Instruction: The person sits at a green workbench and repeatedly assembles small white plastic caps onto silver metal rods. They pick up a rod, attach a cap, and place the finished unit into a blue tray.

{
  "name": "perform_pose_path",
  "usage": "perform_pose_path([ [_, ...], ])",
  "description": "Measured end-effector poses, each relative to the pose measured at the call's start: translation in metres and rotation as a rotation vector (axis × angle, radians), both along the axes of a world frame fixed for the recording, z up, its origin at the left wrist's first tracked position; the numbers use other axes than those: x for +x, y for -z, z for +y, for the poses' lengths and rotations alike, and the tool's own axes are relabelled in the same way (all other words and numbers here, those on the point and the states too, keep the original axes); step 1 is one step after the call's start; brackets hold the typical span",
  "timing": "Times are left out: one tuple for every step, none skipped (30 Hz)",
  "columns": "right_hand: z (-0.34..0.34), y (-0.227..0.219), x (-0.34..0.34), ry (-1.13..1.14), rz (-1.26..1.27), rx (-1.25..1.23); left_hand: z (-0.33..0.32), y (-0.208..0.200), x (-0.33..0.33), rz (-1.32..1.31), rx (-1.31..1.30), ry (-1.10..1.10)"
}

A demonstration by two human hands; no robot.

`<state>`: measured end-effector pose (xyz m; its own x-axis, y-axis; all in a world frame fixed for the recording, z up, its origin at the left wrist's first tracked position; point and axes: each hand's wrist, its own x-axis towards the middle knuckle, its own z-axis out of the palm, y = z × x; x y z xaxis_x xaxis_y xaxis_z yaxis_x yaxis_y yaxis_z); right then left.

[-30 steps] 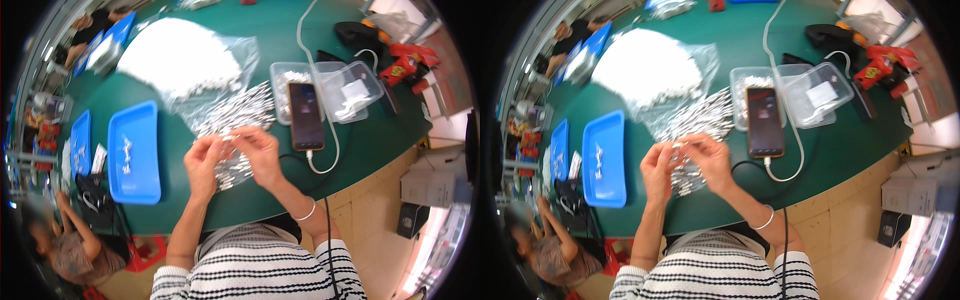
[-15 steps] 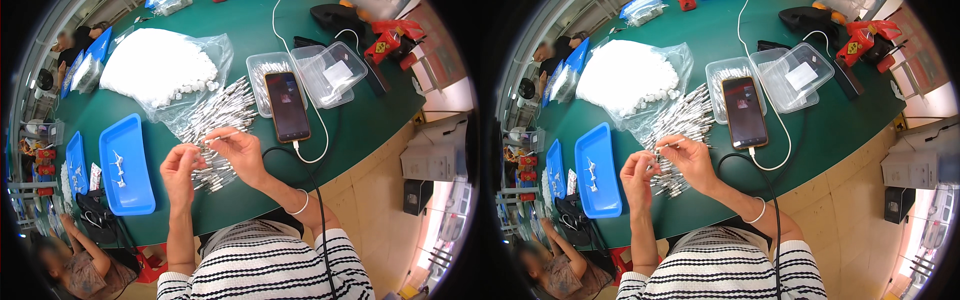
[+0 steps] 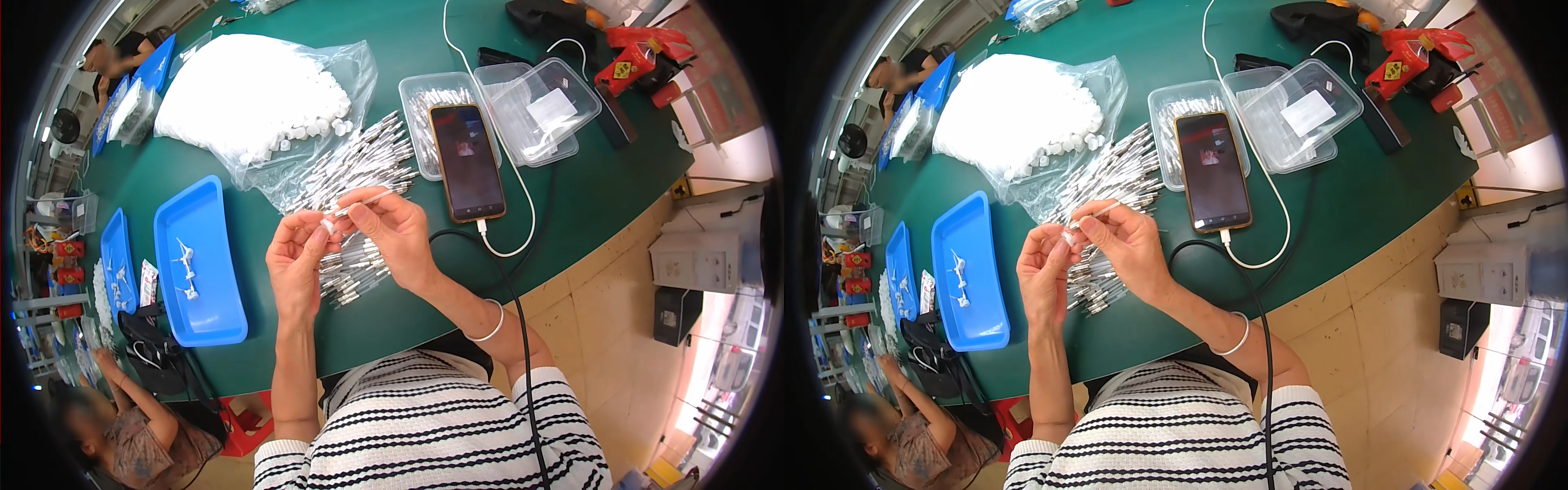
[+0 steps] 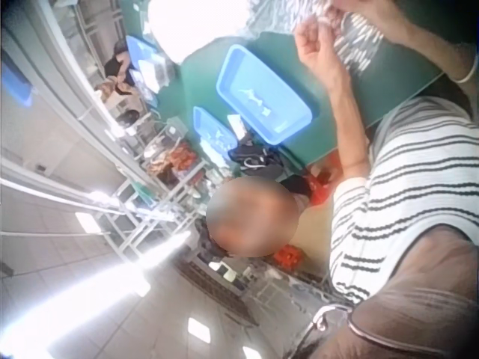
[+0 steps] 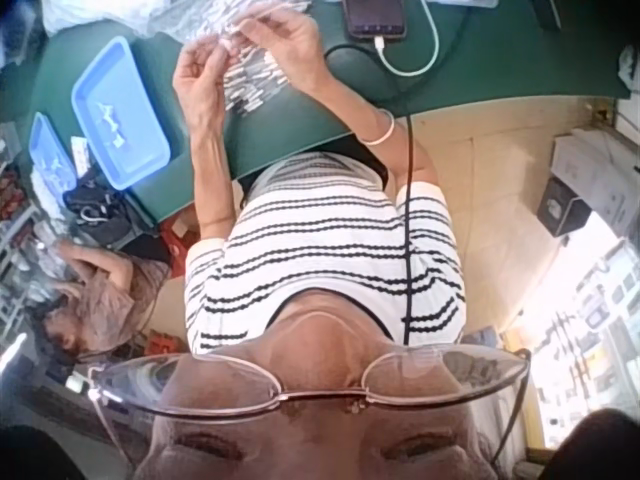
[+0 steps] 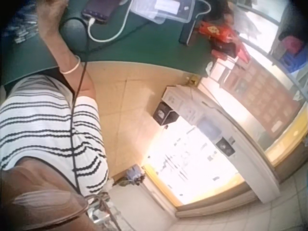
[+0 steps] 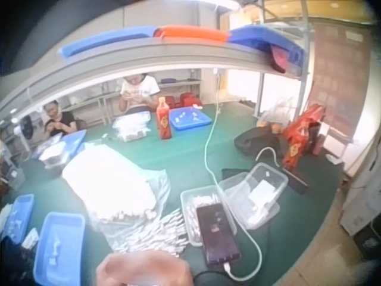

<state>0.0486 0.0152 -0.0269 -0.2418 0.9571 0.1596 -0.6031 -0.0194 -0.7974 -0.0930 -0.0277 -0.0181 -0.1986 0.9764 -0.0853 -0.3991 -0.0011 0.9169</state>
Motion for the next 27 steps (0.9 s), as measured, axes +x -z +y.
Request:
perform_pose_path([
  [-0.001,-0.001,0.0,-0.023,0.005,-0.005,0.0,0.001,0.0,0.009,0.0,0.001],
  [-0.001,-0.001,0.0,-0.046,0.009,-0.011,0.0,0.001,0.0,0.017,-0.001,0.001],
  [-0.001,0.0,0.0,-0.03,0.002,0.0,0.0,0.002,0.001,0.026,-0.001,0.002],
  [0.0,0.002,-0.001,-0.015,-0.006,0.012,0.0,0.001,0.001,0.039,-0.01,-0.007],
  [0.001,0.003,-0.001,0.001,-0.014,0.024,0.0,0.0,0.002,0.052,-0.018,-0.016],
  [0.001,0.003,-0.001,0.002,-0.015,0.021,0.0,-0.001,0.003,0.064,-0.027,-0.025],
  [0.001,0.002,-0.001,0.004,-0.015,0.017,-0.001,-0.002,0.004,0.077,-0.031,-0.033],
  [0.001,0.002,-0.001,0.005,-0.016,0.013,-0.001,-0.003,0.004,0.09,-0.035,-0.042],
  [0.002,0.002,-0.001,0.005,-0.015,0.017,-0.001,-0.003,0.005,0.102,-0.038,-0.05],
  [0.002,0.002,-0.001,0.005,-0.016,0.021,-0.001,-0.003,0.005,0.12,-0.034,-0.048],
  [0.002,0.002,-0.001,0.004,-0.016,0.025,-0.001,-0.003,0.005,0.138,-0.029,-0.046],
  [0.002,0.003,-0.001,-0.006,-0.006,0.018,-0.001,-0.002,0.004,0.155,-0.025,-0.044],
  [0.002,0.003,-0.001,-0.018,0.004,0.013,-0.001,-0.001,0.004,0.155,-0.019,-0.036],
  [0.002,0.004,-0.001,-0.03,0.014,0.006,-0.001,0.0,0.003,0.155,-0.013,-0.027],
  [0.001,0.005,-0.002,-0.028,0.016,0.0,-0.001,0.001,0.003,0.154,-0.007,-0.019],
  [0.001,0.005,-0.003,-0.029,0.02,-0.006,-0.001,0.002,0.001,0.131,-0.016,-0.014],
  [0.0,0.006,-0.004,-0.031,0.024,-0.012,-0.001,0.003,0.0,0.107,-0.025,-0.011],
  [0.001,0.005,-0.004,-0.008,0.017,-0.014,-0.001,0.004,-0.002,0.084,-0.034,-0.008],
  [0.001,0.003,-0.004,0.007,0.016,-0.018,-0.001,0.003,-0.004,0.027,-0.046,0.007],
  [0.001,0.002,-0.003,0.021,0.014,-0.023,0.0,0.002,-0.004,-0.031,-0.058,0.021],
  [0.001,0.001,-0.001,0.037,0.007,-0.041,0.0,0.002,-0.005,-0.089,-0.069,0.033],
  [0.002,0.0,-0.001,0.037,-0.002,-0.031,0.0,0.002,-0.007,-0.126,-0.086,0.034],
  [0.002,0.0,-0.001,0.037,-0.012,-0.022,0.0,0.002,-0.008,-0.163,-0.102,0.035],
  [0.001,0.0,-0.001,0.037,-0.021,-0.012,0.0,0.003,-0.01,-0.201,-0.118,0.035],
  [0.001,0.001,-0.001,0.036,-0.025,-0.008,0.0,0.004,-0.01,-0.217,-0.141,0.035],
  [0.001,0.002,-0.001,0.038,-0.036,-0.003,0.001,0.003,-0.011,-0.238,-0.147,0.042],
  [0.0,0.003,-0.001,0.041,-0.046,0.001,0.001,0.002,-0.011,-0.259,-0.154,0.049],
])
